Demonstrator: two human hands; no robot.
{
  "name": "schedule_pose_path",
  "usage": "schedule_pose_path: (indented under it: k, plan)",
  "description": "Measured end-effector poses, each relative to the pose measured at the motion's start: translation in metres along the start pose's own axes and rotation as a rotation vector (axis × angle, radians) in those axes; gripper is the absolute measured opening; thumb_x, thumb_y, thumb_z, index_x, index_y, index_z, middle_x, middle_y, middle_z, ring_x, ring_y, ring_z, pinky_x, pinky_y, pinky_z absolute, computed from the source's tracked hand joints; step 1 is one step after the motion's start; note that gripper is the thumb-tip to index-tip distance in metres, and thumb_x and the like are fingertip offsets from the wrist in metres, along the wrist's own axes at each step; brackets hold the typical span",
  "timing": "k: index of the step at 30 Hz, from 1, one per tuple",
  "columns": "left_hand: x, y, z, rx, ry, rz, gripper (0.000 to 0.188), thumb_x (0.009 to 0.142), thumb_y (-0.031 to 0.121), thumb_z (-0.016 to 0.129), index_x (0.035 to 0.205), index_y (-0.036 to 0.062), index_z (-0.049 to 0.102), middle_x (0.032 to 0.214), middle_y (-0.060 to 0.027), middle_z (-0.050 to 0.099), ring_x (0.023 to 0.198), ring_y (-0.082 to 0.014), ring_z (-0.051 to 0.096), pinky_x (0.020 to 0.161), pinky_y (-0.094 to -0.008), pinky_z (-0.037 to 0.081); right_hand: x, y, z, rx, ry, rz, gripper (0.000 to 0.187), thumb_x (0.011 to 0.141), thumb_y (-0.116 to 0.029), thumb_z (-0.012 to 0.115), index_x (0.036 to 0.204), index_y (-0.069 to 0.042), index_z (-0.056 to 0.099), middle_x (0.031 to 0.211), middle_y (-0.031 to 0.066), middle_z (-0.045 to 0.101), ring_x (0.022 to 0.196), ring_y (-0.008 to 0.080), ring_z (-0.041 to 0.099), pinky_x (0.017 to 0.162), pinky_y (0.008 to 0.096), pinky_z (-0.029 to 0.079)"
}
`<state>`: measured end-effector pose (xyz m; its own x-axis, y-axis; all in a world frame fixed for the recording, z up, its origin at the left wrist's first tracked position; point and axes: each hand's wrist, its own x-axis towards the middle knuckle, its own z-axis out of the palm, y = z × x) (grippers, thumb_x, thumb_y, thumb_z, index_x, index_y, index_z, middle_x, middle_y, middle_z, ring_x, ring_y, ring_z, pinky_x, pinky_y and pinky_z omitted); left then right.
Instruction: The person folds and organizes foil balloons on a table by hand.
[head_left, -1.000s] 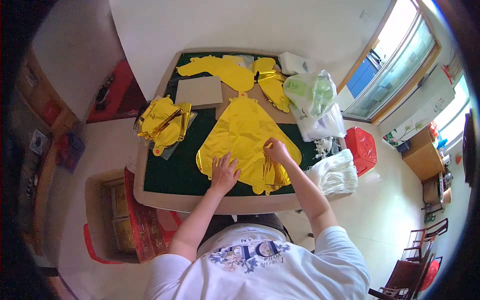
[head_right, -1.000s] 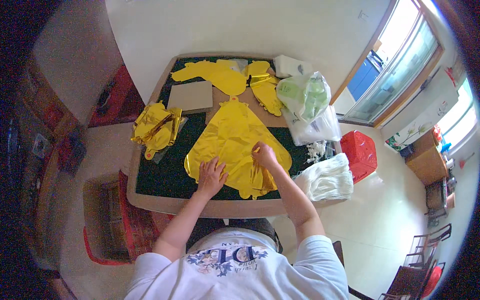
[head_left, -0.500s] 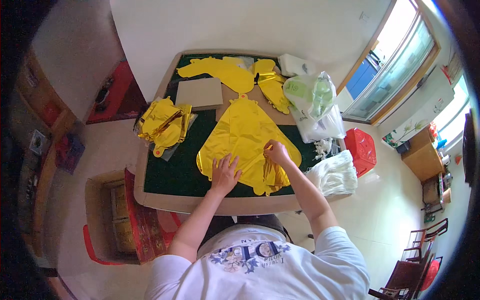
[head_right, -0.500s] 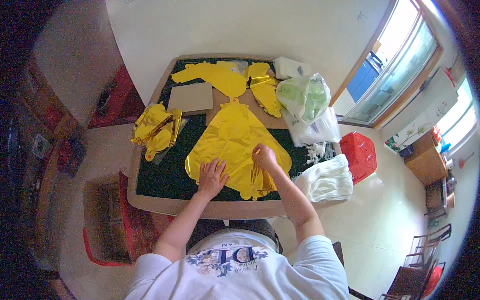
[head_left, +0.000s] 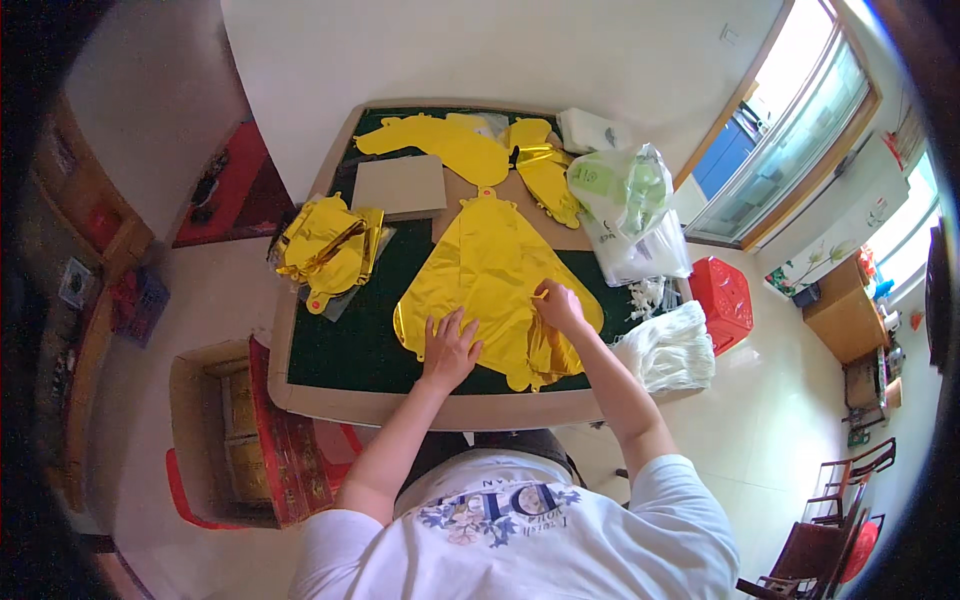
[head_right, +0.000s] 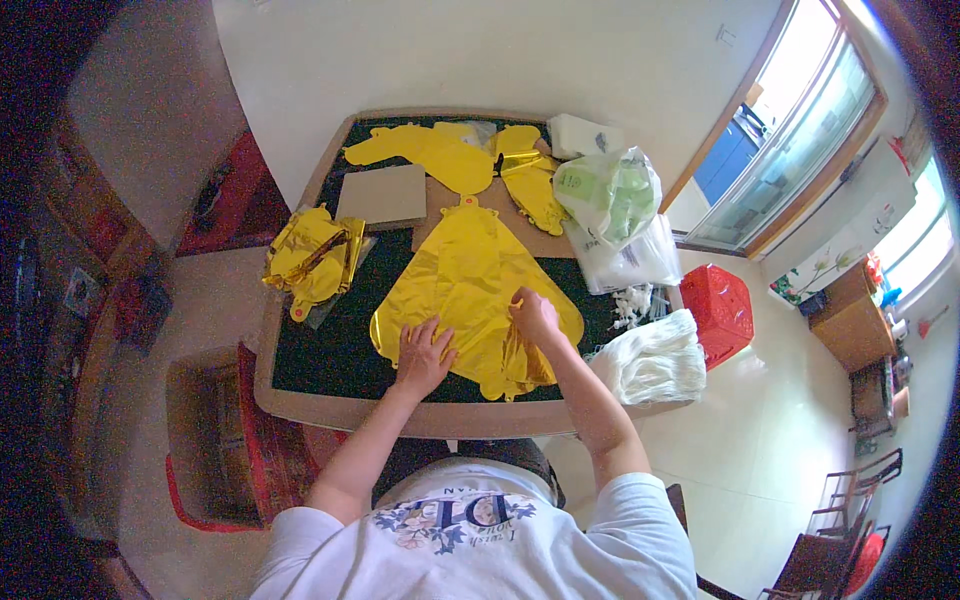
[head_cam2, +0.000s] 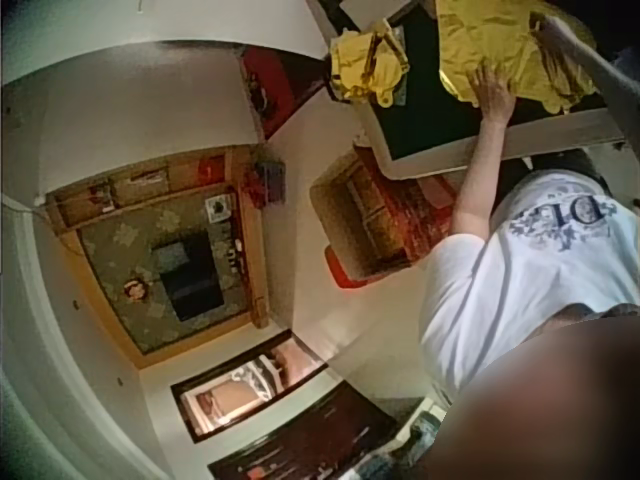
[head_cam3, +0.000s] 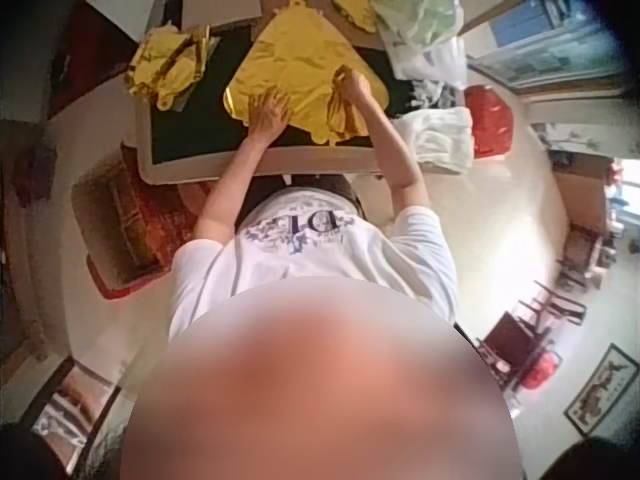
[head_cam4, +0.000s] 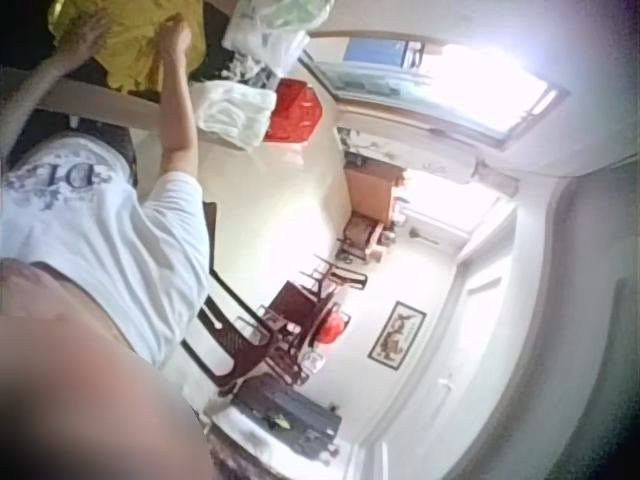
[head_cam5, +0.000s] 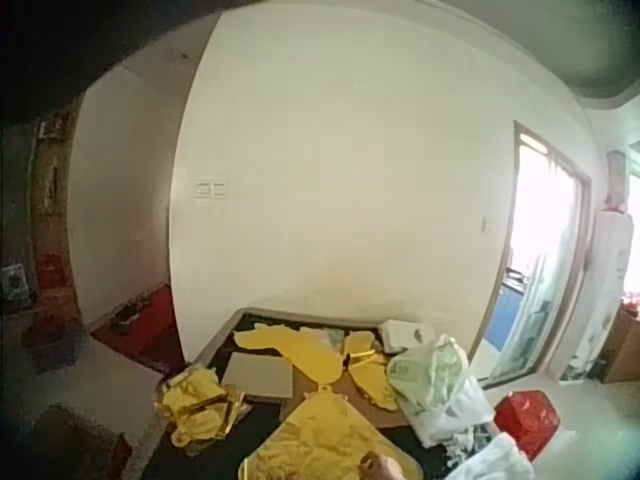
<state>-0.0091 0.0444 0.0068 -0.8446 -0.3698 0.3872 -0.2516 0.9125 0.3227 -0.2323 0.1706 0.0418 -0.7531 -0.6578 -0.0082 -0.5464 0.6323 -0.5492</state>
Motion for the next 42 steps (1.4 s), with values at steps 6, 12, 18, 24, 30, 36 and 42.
schedule_pose_path:
  k: [6,12,18,24,30,36,42]
  plan:
    - [-0.002,0.000,-0.003,-0.008,-0.003,-0.006,0.038,0.085,0.028,0.062,0.118,0.0113,0.061,0.134,-0.0153,0.048,0.126,-0.0286,0.043,0.107,-0.0560,0.025,-0.028,-0.019,-0.003,-0.139,0.094,-0.468,0.031,0.085,-0.023,0.061,0.114,-0.011,0.060,0.128,0.0143,0.054,0.120,0.0312,0.049,0.100,0.0453,0.038]
    - [0.002,0.003,-0.003,-0.018,-0.020,-0.010,0.038,0.084,0.028,0.062,0.119,0.0118,0.061,0.133,-0.0147,0.048,0.126,-0.0279,0.043,0.107,-0.0561,0.025,-0.044,-0.011,0.028,-0.182,0.048,-0.587,0.042,0.091,-0.028,0.054,0.130,-0.014,0.052,0.140,0.0128,0.045,0.132,0.0310,0.038,0.108,0.0553,0.026]
    - [0.001,0.002,-0.004,0.011,0.039,0.018,0.038,0.083,0.029,0.063,0.116,0.0101,0.062,0.130,-0.0139,0.049,0.122,-0.0287,0.045,0.103,-0.0555,0.028,-0.046,-0.014,0.032,-0.198,0.070,-0.579,0.041,0.093,-0.031,0.051,0.131,-0.014,0.051,0.141,0.0127,0.044,0.132,0.0312,0.038,0.108,0.0550,0.026]
    - [0.006,0.003,-0.004,0.016,0.028,0.016,0.039,0.084,0.029,0.063,0.118,0.0099,0.061,0.129,-0.0140,0.051,0.121,-0.0293,0.046,0.103,-0.0553,0.028,-0.045,-0.013,0.031,-0.202,0.082,-0.579,0.041,0.093,-0.031,0.050,0.131,-0.014,0.051,0.140,0.0129,0.045,0.132,0.0310,0.039,0.108,0.0545,0.026]
    - [0.044,0.012,0.001,-0.044,0.056,0.043,0.039,0.087,0.026,0.059,0.122,0.0083,0.056,0.131,-0.0143,0.050,0.124,-0.0300,0.045,0.105,-0.0554,0.028,-0.046,-0.013,0.031,-0.208,0.088,-0.585,0.041,0.093,-0.031,0.050,0.131,-0.014,0.051,0.139,0.0129,0.045,0.132,0.0308,0.039,0.107,0.0539,0.027]
    - [0.064,0.006,0.018,0.017,-0.146,0.024,0.044,0.093,0.031,0.052,0.131,0.0093,0.050,0.140,-0.0124,0.044,0.133,-0.0267,0.037,0.112,-0.0524,0.021,-0.048,-0.013,0.033,-0.227,0.096,-0.597,0.042,0.092,-0.030,0.051,0.131,-0.015,0.051,0.139,0.0123,0.045,0.132,0.0299,0.039,0.107,0.0535,0.027]
    - [0.057,0.002,0.023,-0.025,-0.099,0.030,0.044,0.091,0.029,0.052,0.129,0.0081,0.051,0.139,-0.0134,0.044,0.132,-0.0296,0.037,0.109,-0.0525,0.026,-0.047,-0.013,0.030,-0.222,0.115,-0.622,0.043,0.090,-0.027,0.054,0.131,-0.015,0.051,0.138,0.0125,0.046,0.129,0.0302,0.041,0.106,0.0533,0.028]
